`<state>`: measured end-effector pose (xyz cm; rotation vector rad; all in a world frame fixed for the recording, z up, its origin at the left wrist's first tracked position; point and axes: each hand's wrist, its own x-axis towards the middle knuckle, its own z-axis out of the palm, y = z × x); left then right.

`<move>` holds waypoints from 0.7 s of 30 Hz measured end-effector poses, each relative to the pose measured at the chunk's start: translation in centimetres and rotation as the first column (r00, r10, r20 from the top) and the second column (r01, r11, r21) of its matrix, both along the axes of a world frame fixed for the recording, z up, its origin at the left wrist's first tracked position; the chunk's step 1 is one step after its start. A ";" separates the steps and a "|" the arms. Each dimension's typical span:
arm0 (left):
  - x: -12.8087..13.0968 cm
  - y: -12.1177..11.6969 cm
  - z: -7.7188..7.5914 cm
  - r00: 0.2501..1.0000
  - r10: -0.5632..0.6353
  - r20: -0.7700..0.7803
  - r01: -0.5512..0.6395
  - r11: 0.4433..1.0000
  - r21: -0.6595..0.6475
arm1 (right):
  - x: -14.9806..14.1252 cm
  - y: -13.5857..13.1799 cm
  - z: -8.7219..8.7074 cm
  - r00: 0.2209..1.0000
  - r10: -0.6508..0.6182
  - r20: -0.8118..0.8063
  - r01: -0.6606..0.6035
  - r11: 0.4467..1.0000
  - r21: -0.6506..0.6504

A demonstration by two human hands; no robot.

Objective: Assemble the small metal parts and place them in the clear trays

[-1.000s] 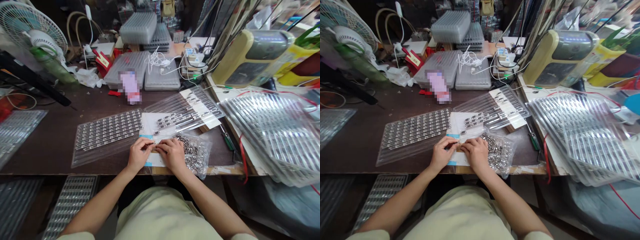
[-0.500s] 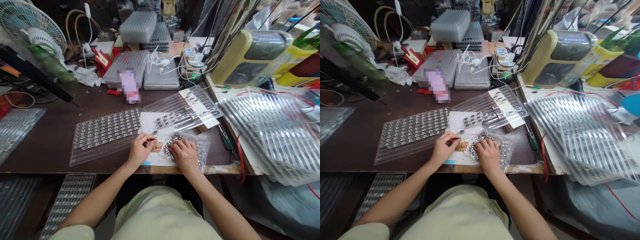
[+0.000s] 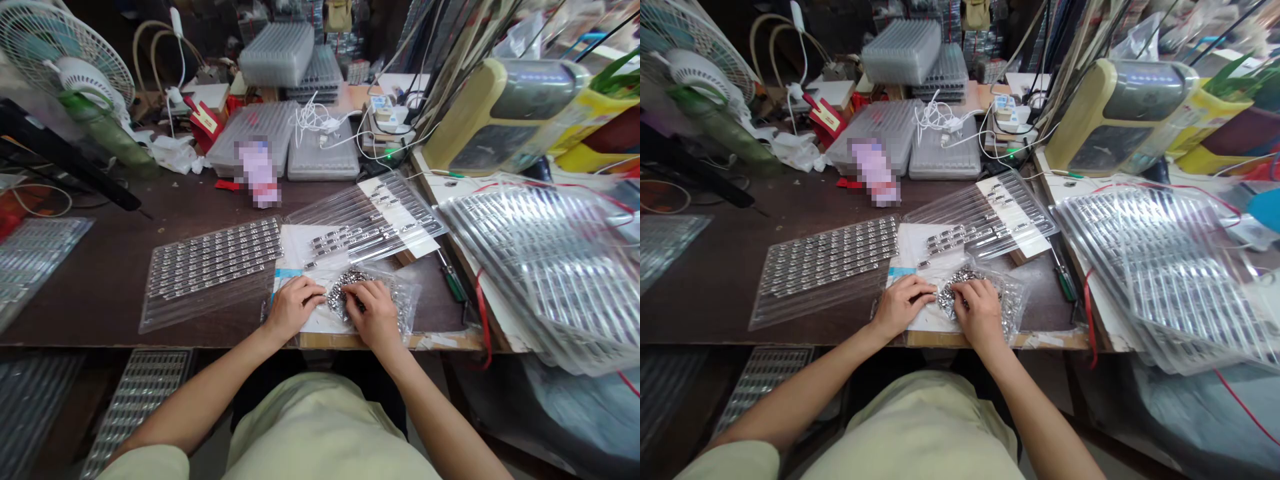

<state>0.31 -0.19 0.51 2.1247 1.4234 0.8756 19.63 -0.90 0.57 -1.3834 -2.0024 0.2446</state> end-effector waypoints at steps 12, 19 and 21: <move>-2.4 1.6 1.1 0.970 0.241 0.035 -0.243 0.967 0.075 | -1.6 0.1 0.3 0.998 0.064 -0.026 -0.065 0.997 -0.042; -8.1 2.9 1.1 0.849 0.473 -0.235 -0.425 0.876 0.228 | -4.5 0.4 -0.5 0.998 0.026 0.059 -0.023 0.998 -0.058; -8.4 2.4 1.1 0.837 0.484 -0.256 -0.429 0.870 0.244 | -4.8 0.5 -0.7 0.998 0.021 0.059 -0.019 0.999 -0.045</move>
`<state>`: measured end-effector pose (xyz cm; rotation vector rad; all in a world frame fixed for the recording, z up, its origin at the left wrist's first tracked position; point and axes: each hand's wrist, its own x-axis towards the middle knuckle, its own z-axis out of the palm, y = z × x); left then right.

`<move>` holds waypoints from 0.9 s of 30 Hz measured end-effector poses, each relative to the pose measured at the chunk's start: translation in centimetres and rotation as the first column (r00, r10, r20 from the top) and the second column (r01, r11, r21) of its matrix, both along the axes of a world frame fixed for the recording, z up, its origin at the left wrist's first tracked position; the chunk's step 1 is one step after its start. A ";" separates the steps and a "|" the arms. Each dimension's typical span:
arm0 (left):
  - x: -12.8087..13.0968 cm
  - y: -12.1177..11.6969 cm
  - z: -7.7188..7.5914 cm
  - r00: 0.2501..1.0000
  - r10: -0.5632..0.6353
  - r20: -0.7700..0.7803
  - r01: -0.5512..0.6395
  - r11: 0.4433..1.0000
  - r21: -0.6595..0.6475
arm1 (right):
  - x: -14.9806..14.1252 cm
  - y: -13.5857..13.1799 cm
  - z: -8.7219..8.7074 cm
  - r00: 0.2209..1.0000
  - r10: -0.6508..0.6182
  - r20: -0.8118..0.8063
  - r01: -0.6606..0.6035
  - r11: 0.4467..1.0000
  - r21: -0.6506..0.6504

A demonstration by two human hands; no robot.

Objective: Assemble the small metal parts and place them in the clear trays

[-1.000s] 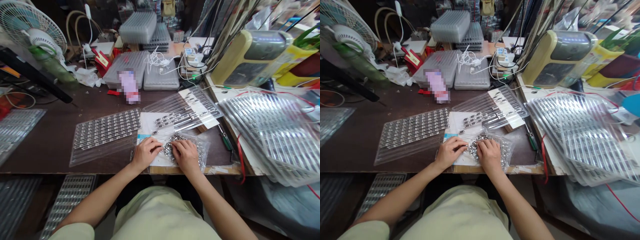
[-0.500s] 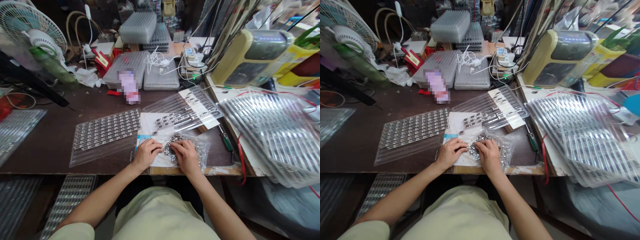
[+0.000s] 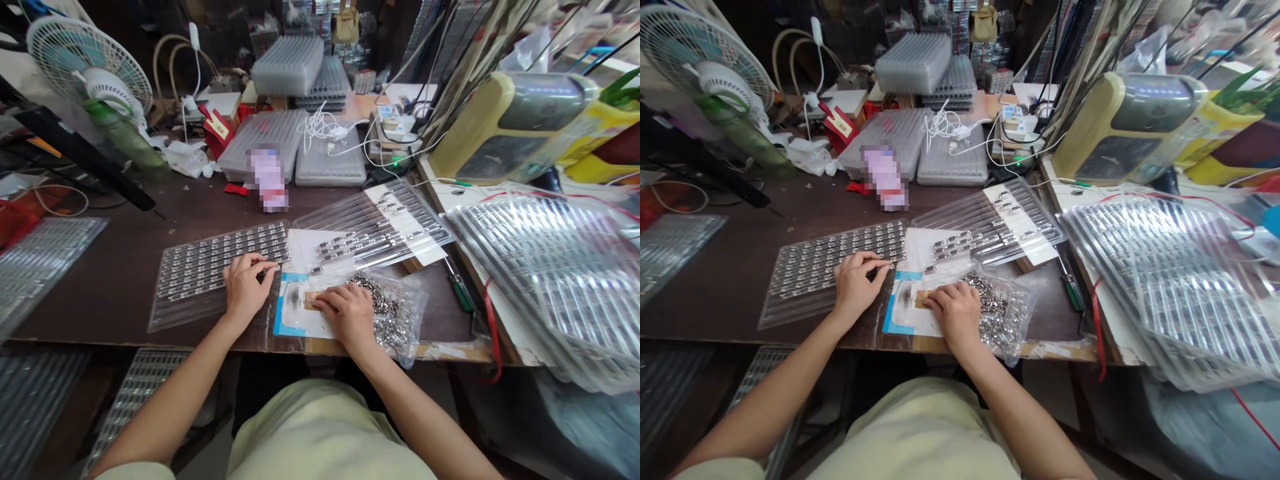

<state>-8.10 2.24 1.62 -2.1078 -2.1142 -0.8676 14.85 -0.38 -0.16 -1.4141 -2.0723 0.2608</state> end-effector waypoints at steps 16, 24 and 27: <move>5.4 1.6 1.8 0.901 -0.196 0.387 0.296 0.930 -0.217 | 3.8 -0.8 0.9 0.949 -0.045 0.313 0.024 0.997 0.071; 4.4 -2.1 0.0 0.715 -0.154 0.682 0.414 0.880 -0.235 | 5.2 -0.6 -0.1 0.968 -0.031 0.250 0.004 0.994 0.107; 5.1 -2.7 -0.5 0.794 -0.156 0.587 0.343 0.913 -0.221 | 5.1 -0.4 -0.2 0.983 -0.037 0.180 0.018 0.994 0.107</move>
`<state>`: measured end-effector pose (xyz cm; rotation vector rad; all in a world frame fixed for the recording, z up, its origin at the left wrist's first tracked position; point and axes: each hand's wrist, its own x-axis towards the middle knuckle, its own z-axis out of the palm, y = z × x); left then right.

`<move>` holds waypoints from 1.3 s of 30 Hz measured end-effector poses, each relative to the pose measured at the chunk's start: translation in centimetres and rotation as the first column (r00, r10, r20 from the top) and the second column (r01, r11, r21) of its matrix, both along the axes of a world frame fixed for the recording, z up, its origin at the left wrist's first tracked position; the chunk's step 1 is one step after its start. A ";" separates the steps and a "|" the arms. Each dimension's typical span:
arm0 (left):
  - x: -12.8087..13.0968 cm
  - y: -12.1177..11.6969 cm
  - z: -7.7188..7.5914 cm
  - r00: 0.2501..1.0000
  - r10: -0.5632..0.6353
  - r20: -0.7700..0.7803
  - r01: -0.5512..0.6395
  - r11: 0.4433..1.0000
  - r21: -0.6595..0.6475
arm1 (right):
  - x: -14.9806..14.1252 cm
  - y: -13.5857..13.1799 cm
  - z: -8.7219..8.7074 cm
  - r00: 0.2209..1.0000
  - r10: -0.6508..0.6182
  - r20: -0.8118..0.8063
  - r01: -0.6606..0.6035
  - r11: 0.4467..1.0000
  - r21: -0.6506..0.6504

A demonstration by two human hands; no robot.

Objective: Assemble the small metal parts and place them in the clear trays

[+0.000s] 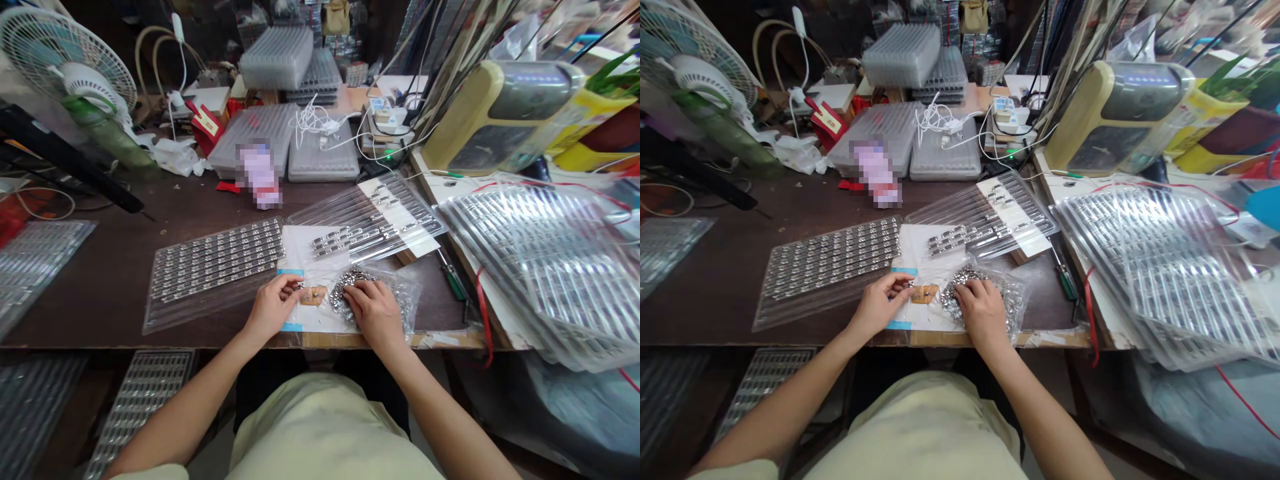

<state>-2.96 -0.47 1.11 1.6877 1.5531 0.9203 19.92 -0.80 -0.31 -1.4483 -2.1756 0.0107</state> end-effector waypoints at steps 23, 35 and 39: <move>1.8 -0.5 -0.7 0.985 -0.073 -0.154 0.099 0.982 0.162 | -1.6 0.6 1.6 0.941 -0.002 -0.340 -0.073 0.975 -0.208; 1.0 -0.3 -0.3 0.996 0.074 0.055 -0.084 0.974 0.209 | -5.5 0.4 0.6 0.996 0.055 -0.066 -0.063 0.990 -0.124; 1.0 -0.2 -0.4 0.994 0.085 0.067 -0.097 0.978 0.184 | -3.0 0.1 1.2 0.999 -0.007 0.043 0.010 0.997 -0.080</move>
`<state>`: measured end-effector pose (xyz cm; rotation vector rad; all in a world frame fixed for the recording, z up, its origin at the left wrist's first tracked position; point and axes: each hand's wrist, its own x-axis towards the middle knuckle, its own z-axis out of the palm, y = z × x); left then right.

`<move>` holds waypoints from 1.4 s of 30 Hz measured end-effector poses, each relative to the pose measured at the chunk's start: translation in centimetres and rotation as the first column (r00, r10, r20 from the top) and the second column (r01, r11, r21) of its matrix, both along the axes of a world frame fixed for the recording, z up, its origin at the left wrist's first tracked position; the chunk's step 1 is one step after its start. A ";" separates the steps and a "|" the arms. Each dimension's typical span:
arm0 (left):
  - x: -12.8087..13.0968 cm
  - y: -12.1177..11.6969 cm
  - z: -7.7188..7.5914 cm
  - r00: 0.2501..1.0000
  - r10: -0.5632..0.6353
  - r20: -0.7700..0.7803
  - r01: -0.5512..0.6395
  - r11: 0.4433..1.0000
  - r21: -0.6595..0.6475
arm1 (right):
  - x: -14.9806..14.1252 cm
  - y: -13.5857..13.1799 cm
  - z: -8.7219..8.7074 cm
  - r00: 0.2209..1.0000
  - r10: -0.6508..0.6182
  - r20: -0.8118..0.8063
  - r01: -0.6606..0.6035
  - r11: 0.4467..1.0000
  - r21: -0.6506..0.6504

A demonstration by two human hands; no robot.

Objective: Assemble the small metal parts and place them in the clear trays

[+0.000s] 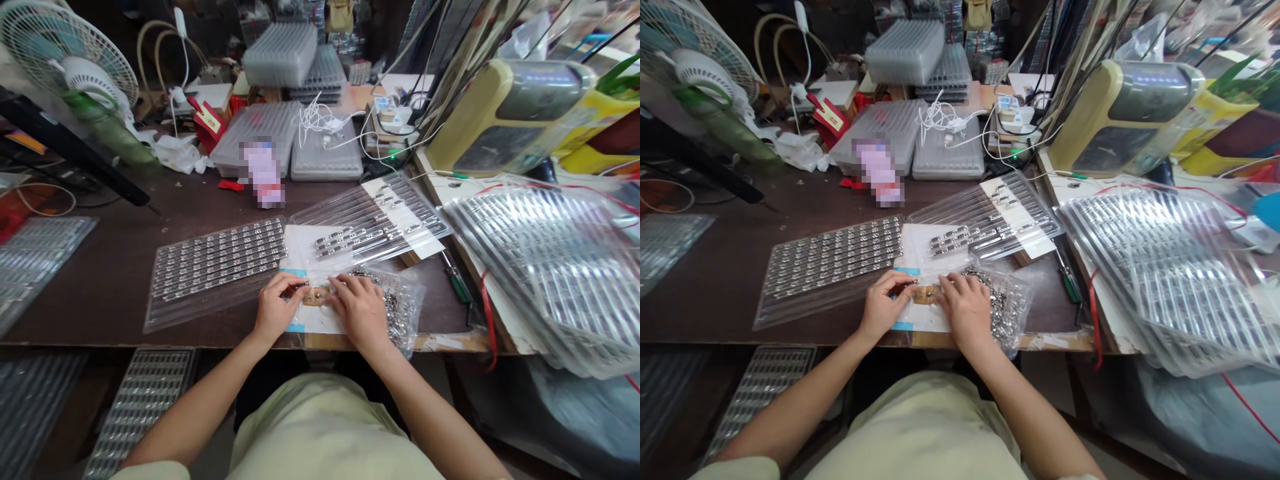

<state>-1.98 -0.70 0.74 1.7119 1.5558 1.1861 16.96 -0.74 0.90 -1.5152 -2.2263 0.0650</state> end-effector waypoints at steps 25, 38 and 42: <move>2.2 0.5 -0.4 0.944 -0.228 -0.238 0.240 0.970 0.023 | 3.2 0.4 -1.1 0.946 -0.017 -0.325 0.022 1.000 0.010; 1.4 1.1 0.7 0.977 -0.160 -0.144 0.167 0.985 0.042 | 1.3 0.1 -0.3 0.964 0.005 -0.266 -0.003 1.000 0.007; -1.4 3.3 1.2 0.931 0.109 -0.349 -0.075 0.991 0.109 | -1.0 0.0 -0.6 0.969 0.036 -0.243 -0.047 0.998 -0.038</move>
